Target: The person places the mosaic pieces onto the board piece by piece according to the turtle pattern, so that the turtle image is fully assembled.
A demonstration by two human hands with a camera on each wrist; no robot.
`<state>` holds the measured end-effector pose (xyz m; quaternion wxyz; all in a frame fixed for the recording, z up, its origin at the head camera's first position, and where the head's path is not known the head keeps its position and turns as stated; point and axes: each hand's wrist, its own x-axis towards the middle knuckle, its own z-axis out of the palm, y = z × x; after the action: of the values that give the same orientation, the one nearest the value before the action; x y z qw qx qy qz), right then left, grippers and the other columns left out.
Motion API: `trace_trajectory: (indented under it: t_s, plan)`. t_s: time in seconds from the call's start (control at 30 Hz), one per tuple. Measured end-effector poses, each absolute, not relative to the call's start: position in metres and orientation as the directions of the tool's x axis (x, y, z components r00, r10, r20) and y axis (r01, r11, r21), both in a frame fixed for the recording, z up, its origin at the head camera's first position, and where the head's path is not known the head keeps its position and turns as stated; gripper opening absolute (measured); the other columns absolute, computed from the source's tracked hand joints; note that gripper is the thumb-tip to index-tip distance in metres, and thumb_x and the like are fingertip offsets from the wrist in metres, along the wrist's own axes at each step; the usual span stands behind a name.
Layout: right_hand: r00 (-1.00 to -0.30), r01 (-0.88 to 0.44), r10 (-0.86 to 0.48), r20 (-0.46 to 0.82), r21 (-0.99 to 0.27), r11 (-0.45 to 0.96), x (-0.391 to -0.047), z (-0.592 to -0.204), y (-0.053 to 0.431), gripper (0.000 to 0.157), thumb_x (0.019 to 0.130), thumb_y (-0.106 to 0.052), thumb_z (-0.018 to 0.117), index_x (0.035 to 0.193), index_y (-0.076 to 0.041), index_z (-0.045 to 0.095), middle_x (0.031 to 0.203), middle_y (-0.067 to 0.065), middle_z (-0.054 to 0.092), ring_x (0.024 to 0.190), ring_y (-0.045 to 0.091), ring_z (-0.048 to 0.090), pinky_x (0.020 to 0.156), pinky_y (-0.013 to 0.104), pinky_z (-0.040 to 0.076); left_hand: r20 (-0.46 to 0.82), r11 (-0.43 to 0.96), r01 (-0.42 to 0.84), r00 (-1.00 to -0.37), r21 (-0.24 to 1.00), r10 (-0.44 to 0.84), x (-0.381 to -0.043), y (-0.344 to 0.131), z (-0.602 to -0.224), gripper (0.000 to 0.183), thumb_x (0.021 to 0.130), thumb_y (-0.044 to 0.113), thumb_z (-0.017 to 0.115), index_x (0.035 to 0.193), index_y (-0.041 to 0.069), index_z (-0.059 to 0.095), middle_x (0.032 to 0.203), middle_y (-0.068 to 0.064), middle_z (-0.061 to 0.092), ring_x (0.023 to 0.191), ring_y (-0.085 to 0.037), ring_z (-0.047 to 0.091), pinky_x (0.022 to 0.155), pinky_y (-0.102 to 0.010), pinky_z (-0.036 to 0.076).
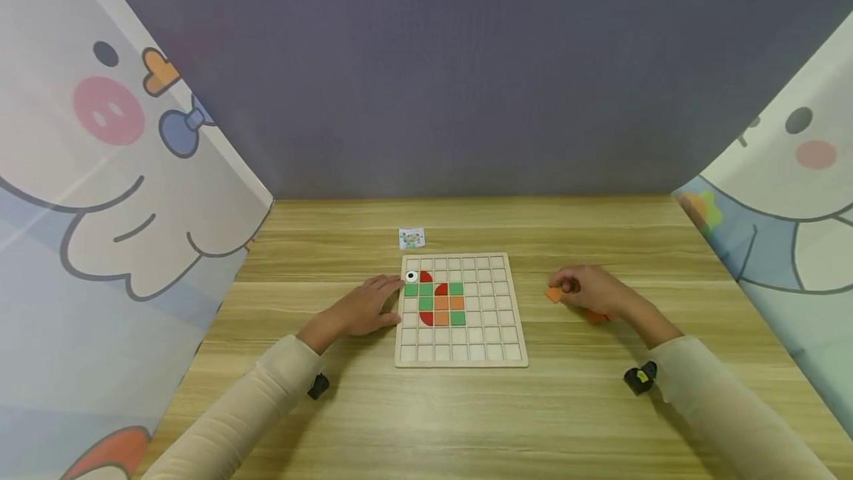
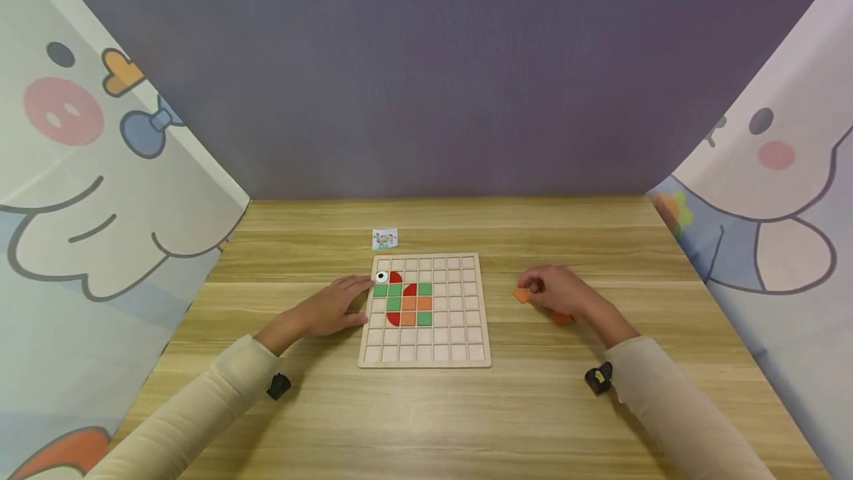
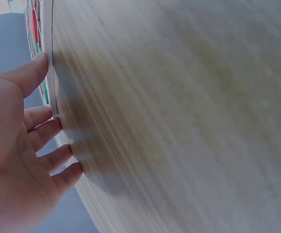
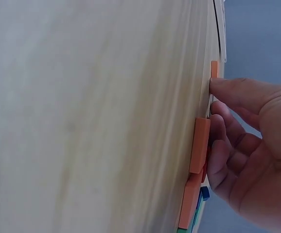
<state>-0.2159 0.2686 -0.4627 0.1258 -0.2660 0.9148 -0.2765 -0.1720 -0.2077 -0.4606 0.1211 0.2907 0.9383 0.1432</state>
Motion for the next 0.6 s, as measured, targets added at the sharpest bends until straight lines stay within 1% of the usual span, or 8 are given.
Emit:
trace_trajectory:
  t_s: [0.23,0.6]
  plan:
    - [-0.824,-0.414,-0.559,-0.088,-0.58,0.701,-0.2155,-0.4635,0.2695,0.017,0.09,-0.011,0.072,0.107,-0.011,0.068,0.088,-0.005,0.059,0.078,0.011,0.05,0.067,0.026,0.045,-0.151,0.795,0.504,-0.804,0.338,0.575,-0.1716,-0.208,-0.4617,0.071,0.098,0.036,0.063,0.153,0.003,0.034,0.157,-0.015,0.036,0.144,-0.04,0.032,0.117,-0.055,0.028]
    - [-0.825,-0.443,-0.561,-0.072,-0.536,0.719,-0.2165,-0.4645,0.2673,0.018,0.089,-0.016,0.074,0.106,-0.014,0.069,0.088,-0.007,0.059,0.078,0.009,0.05,0.067,0.027,0.045,-0.142,0.789,0.517,-0.8,0.332,0.583,-0.1723,-0.2084,-0.4626,0.071,0.098,0.036,0.063,0.153,0.002,0.034,0.157,-0.016,0.036,0.144,-0.04,0.031,0.118,-0.054,0.027]
